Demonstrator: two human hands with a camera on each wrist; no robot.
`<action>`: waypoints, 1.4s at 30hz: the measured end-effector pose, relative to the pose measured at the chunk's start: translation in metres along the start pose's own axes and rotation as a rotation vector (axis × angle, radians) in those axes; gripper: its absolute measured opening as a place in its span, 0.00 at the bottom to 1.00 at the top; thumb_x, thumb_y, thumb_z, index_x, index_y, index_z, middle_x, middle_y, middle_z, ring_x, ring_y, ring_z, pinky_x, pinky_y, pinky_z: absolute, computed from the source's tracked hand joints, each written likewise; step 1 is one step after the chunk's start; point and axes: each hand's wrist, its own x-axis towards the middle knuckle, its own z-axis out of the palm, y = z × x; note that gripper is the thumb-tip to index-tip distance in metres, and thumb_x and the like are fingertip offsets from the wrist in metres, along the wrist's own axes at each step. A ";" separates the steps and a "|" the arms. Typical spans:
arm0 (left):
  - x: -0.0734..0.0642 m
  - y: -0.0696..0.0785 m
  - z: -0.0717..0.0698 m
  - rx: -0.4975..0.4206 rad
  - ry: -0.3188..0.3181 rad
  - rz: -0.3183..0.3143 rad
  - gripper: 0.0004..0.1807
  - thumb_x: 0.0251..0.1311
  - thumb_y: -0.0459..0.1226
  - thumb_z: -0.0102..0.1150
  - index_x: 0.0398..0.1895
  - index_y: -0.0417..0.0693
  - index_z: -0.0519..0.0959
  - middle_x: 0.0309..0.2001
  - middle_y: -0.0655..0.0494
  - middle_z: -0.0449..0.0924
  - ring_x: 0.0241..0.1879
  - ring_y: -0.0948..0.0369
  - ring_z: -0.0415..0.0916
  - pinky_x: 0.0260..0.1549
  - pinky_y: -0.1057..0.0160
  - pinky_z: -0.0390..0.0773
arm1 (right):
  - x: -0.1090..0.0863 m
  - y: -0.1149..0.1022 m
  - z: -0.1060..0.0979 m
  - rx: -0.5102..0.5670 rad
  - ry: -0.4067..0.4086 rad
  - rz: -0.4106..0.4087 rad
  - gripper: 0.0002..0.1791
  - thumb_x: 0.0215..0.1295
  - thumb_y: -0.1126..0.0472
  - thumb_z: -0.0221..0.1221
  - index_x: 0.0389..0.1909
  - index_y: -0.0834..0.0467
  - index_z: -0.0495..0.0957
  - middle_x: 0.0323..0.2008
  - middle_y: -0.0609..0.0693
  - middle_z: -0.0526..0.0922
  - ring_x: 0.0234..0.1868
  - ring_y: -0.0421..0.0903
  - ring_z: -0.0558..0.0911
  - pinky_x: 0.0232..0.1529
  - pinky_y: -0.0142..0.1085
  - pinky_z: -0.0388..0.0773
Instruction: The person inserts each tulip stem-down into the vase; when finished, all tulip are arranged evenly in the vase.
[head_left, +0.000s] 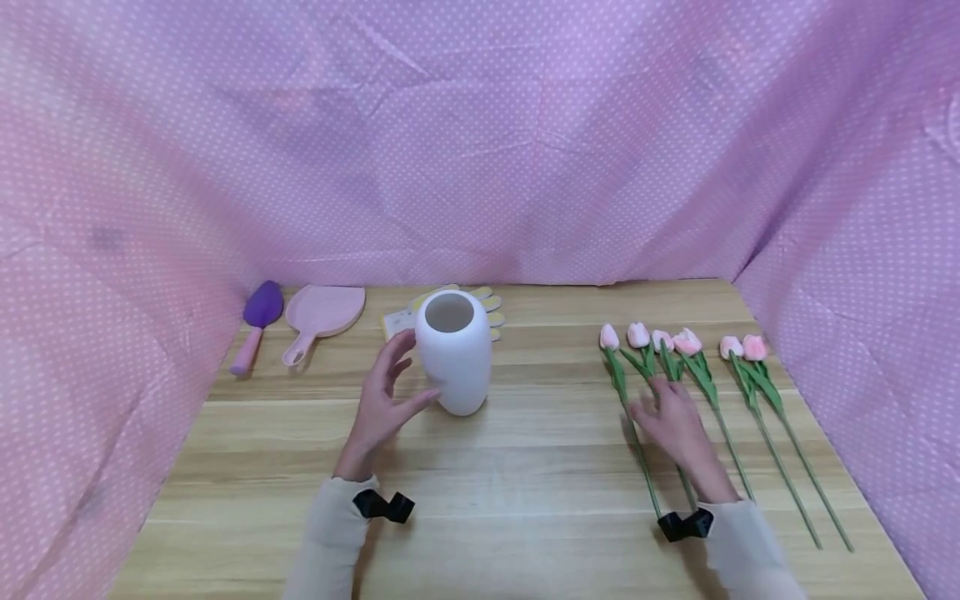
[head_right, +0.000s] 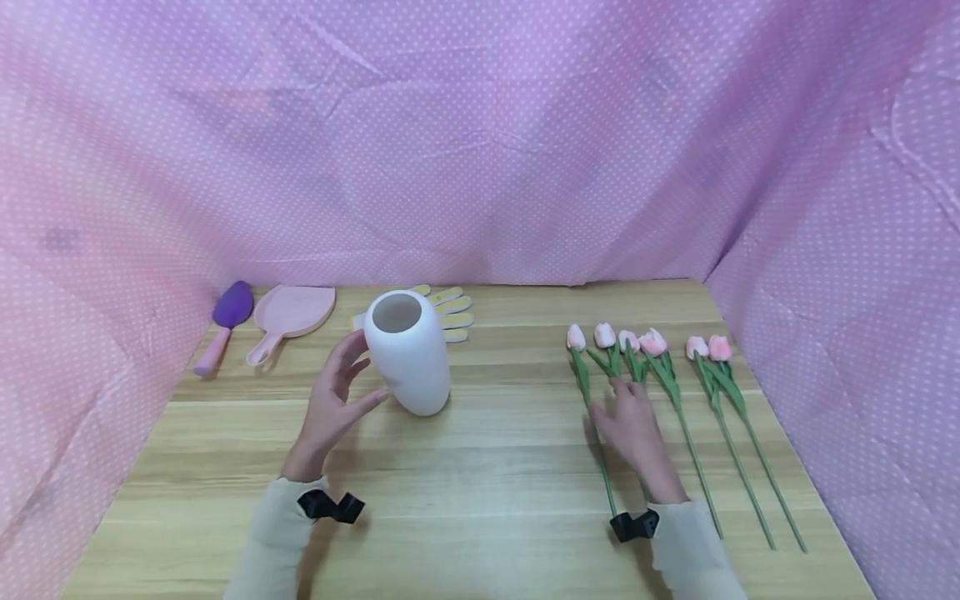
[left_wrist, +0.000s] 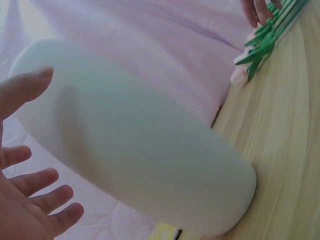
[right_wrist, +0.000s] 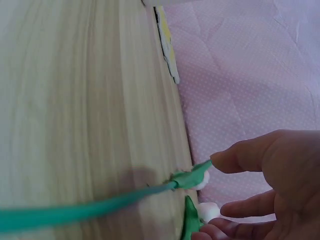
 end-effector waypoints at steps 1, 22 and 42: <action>0.001 0.000 0.002 -0.011 0.009 -0.003 0.50 0.45 0.19 0.70 0.74 0.41 0.61 0.73 0.41 0.65 0.70 0.69 0.64 0.68 0.71 0.68 | 0.001 0.000 0.002 0.007 -0.010 0.008 0.35 0.69 0.54 0.59 0.67 0.74 0.65 0.59 0.76 0.70 0.53 0.68 0.77 0.47 0.57 0.81; 0.003 -0.001 0.023 -0.037 0.137 0.103 0.47 0.43 0.15 0.69 0.71 0.33 0.63 0.65 0.73 0.70 0.65 0.73 0.70 0.60 0.75 0.74 | 0.013 -0.009 0.027 -0.061 0.060 0.046 0.14 0.64 0.60 0.61 0.22 0.59 0.69 0.22 0.52 0.68 0.30 0.50 0.67 0.27 0.35 0.61; 0.003 -0.001 0.022 -0.023 0.131 0.075 0.46 0.44 0.17 0.70 0.71 0.36 0.64 0.66 0.73 0.70 0.65 0.73 0.69 0.59 0.75 0.74 | 0.000 -0.003 0.025 0.009 0.026 0.050 0.07 0.60 0.68 0.62 0.37 0.66 0.84 0.27 0.53 0.81 0.30 0.48 0.75 0.31 0.34 0.67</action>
